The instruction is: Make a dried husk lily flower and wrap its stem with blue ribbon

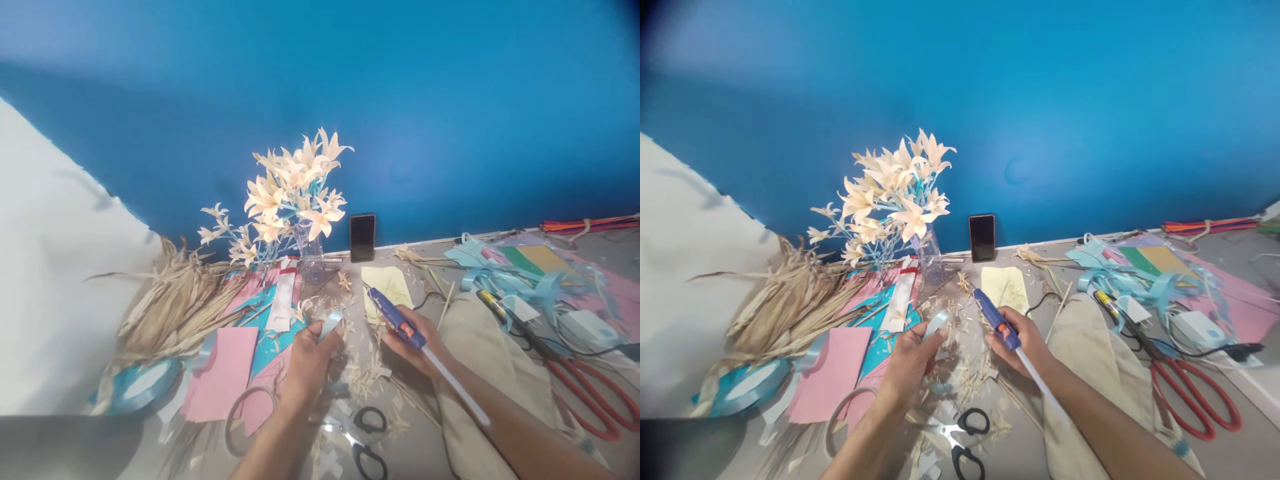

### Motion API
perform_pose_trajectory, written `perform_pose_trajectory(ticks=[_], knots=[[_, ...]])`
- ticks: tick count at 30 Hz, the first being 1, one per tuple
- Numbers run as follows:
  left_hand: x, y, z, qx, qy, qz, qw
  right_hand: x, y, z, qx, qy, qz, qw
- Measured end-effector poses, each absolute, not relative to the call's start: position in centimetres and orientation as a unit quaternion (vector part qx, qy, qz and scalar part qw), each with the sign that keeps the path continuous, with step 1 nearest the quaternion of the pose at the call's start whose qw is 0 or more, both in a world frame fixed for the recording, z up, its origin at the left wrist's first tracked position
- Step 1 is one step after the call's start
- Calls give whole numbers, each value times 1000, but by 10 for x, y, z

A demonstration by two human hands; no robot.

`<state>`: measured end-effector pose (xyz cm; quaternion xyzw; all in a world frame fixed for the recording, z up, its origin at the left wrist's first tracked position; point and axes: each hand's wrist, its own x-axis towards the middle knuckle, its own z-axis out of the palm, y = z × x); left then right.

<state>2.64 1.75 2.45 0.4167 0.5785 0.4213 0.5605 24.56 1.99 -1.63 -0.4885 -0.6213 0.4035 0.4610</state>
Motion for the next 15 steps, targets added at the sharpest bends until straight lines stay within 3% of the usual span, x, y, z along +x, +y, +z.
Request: perform_pose_trajectory(ticks=[8,15], knots=[[22,20,20,348,517,402,670,249,34,-23,-398,-436,603,536],[22,22,24,347,506,424,666,251,38,-24,-378,-388,625,562]])
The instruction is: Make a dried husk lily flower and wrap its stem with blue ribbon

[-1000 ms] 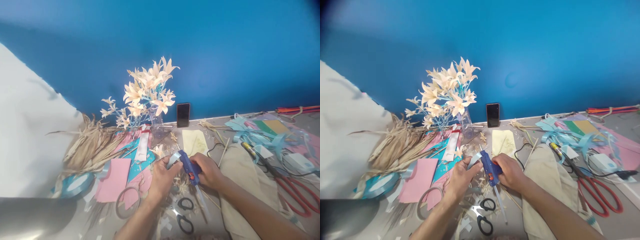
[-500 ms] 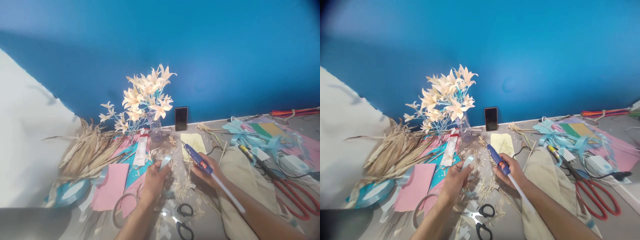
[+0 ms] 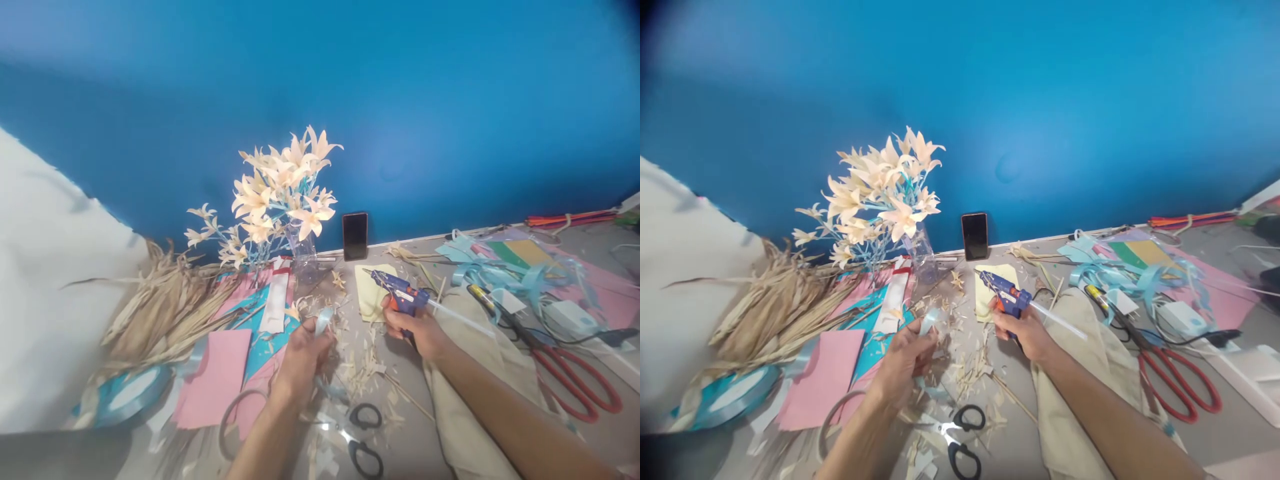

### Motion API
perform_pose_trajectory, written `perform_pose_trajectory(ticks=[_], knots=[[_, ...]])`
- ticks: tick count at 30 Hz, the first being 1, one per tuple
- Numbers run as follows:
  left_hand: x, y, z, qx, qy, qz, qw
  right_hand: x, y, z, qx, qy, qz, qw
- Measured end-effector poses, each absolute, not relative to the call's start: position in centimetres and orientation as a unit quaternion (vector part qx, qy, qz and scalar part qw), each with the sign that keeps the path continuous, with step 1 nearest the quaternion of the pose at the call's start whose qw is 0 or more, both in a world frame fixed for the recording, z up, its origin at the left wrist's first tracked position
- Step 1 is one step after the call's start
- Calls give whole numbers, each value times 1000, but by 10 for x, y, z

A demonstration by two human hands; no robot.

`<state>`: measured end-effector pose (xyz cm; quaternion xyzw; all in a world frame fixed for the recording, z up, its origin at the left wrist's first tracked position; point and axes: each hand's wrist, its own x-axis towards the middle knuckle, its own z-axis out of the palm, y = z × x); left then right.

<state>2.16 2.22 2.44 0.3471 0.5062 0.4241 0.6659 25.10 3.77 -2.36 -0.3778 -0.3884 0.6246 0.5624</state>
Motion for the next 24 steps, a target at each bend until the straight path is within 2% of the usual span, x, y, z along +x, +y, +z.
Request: perform_pose_trajectory(ticks=[14,24], knots=[[19,15,34,440,587,375,566,255,40,-26,-396,-420,604,549],[22,11,32,390,574,417,587,256,42,-24,-396,-442,590,547]])
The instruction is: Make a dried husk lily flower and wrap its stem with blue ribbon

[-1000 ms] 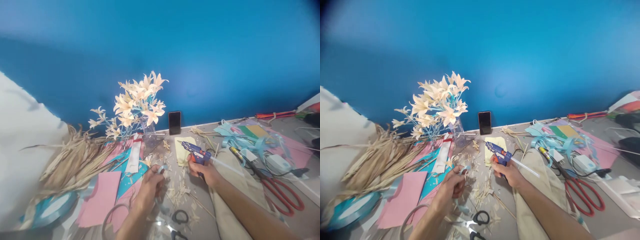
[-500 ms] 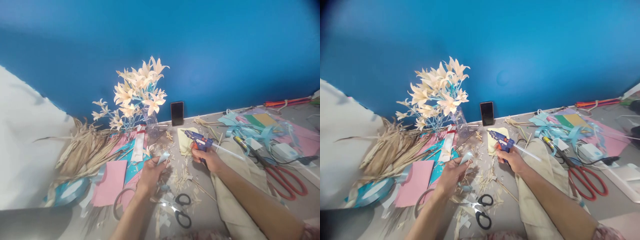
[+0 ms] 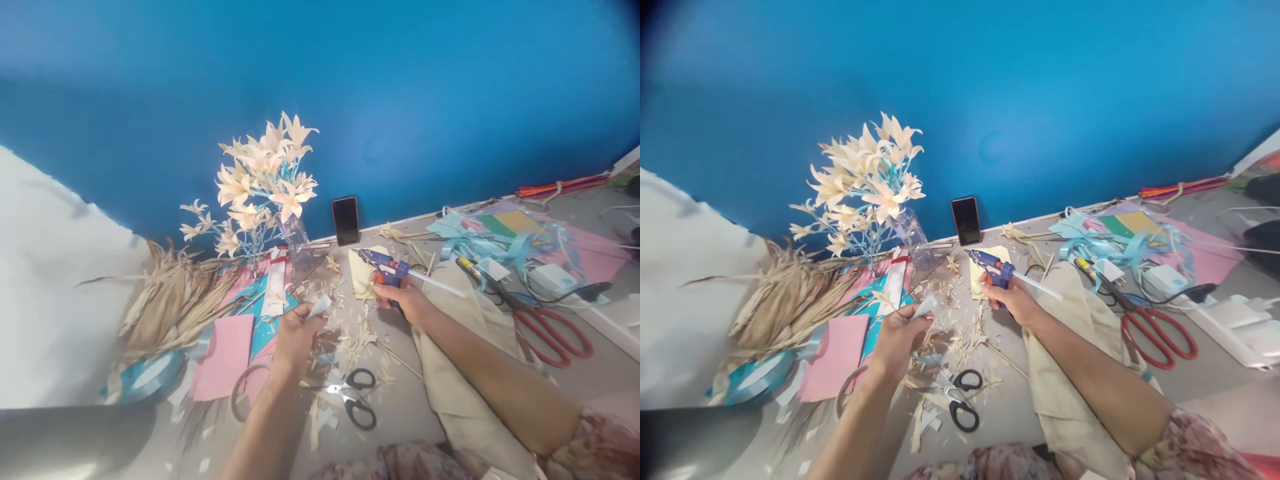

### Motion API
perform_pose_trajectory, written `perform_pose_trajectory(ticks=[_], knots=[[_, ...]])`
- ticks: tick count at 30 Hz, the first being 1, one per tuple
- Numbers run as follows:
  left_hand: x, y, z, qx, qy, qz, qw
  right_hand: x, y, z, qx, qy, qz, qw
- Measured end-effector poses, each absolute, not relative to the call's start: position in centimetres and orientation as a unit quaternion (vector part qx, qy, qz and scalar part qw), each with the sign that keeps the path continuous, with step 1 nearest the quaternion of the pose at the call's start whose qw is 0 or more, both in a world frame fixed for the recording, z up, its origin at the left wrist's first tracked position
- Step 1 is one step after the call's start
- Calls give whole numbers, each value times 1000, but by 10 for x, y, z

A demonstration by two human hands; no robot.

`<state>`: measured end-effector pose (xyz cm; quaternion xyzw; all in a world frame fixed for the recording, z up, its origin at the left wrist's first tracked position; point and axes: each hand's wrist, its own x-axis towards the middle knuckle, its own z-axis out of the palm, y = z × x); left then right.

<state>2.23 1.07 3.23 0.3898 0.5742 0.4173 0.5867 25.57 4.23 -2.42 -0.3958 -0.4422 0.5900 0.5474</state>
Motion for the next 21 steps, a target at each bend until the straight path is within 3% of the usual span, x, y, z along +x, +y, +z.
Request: perform_pose_trajectory(ticks=[21], knots=[[51,10,29,447,505,333,659,240,21,-1,-401,-513,585,484]])
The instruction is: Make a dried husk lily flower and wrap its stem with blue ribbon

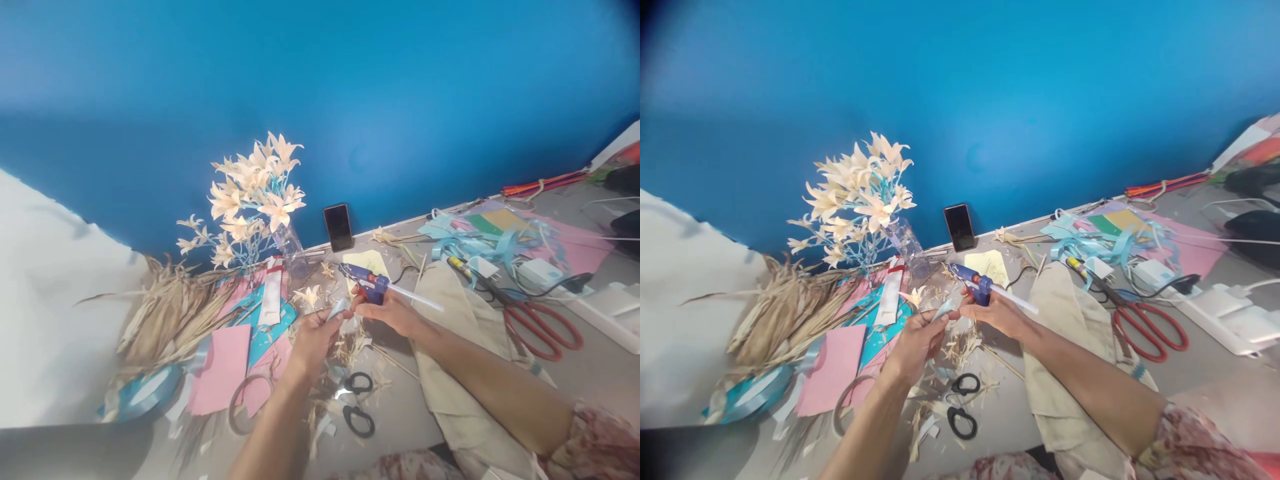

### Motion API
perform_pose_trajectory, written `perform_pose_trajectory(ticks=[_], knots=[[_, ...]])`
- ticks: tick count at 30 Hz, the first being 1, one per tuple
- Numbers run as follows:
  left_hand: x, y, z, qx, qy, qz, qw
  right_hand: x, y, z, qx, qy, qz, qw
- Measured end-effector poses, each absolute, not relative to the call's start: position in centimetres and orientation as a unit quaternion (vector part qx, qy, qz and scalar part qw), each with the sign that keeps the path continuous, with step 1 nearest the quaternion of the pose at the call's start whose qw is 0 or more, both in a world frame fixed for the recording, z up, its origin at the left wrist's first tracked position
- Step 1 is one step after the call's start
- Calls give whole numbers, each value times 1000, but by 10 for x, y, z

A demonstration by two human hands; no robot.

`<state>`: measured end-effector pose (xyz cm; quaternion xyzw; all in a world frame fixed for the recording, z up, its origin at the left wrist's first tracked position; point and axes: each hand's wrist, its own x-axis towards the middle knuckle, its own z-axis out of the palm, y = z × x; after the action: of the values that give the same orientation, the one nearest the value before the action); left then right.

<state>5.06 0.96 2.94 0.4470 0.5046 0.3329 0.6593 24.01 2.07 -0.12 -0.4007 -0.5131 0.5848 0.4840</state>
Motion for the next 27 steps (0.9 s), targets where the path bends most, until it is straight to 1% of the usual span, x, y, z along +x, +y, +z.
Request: perform_pose_trajectory(ticks=[6,12,18,23,27], knots=[[50,10,28,434,500,366,654,239,23,-3,-442,-530,532,491],[35,9,40,418,477,402,660,237,27,-11,-443,-488,573,488],[30,6,43,363,426,402,724,238,28,-6,-406,-457,616,496],[31,6,33,357,436,414,715,241,33,-11,-429,-450,592,514],[25,4,42,343,421,449,709,242,36,-18,-420,-438,610,510]])
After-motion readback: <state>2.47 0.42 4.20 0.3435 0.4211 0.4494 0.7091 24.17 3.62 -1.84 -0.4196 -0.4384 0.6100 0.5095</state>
